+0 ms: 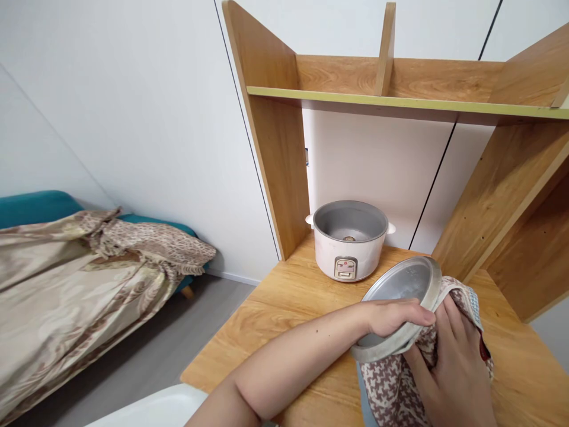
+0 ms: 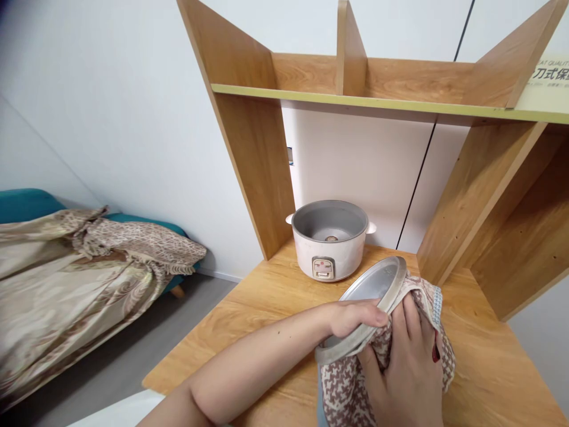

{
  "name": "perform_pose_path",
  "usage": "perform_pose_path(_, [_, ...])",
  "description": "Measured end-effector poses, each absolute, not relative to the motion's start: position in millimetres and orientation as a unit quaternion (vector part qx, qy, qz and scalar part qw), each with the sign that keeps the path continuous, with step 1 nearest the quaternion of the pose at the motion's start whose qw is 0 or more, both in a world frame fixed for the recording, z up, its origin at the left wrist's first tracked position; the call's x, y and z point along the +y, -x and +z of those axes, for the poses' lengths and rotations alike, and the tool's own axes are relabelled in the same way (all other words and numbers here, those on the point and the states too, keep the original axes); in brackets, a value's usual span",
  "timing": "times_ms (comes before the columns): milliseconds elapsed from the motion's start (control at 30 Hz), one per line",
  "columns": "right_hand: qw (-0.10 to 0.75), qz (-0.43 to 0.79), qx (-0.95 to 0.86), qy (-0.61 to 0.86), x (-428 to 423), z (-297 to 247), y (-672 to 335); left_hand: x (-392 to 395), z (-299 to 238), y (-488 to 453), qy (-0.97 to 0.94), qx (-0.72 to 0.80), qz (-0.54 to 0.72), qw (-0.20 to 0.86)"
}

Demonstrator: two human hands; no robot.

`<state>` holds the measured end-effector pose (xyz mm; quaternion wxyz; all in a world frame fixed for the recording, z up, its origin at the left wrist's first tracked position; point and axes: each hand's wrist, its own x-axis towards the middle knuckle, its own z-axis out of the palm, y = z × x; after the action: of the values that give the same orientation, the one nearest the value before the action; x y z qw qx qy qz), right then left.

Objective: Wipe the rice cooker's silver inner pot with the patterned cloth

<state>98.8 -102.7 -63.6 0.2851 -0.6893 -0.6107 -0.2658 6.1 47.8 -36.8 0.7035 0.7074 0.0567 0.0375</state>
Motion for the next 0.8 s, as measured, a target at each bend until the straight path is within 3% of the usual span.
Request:
perform_pose_path(267, [0.356, -0.187, -0.620, 0.674, -104, -52, -109, 42, -31, -6, -0.752, 0.030, 0.004, 0.659])
perform_pose_path(800, [0.321, -0.220, -0.632, 0.671, -106, -60, -113, 38, -23, -4, -0.768, 0.041, 0.006, 0.639])
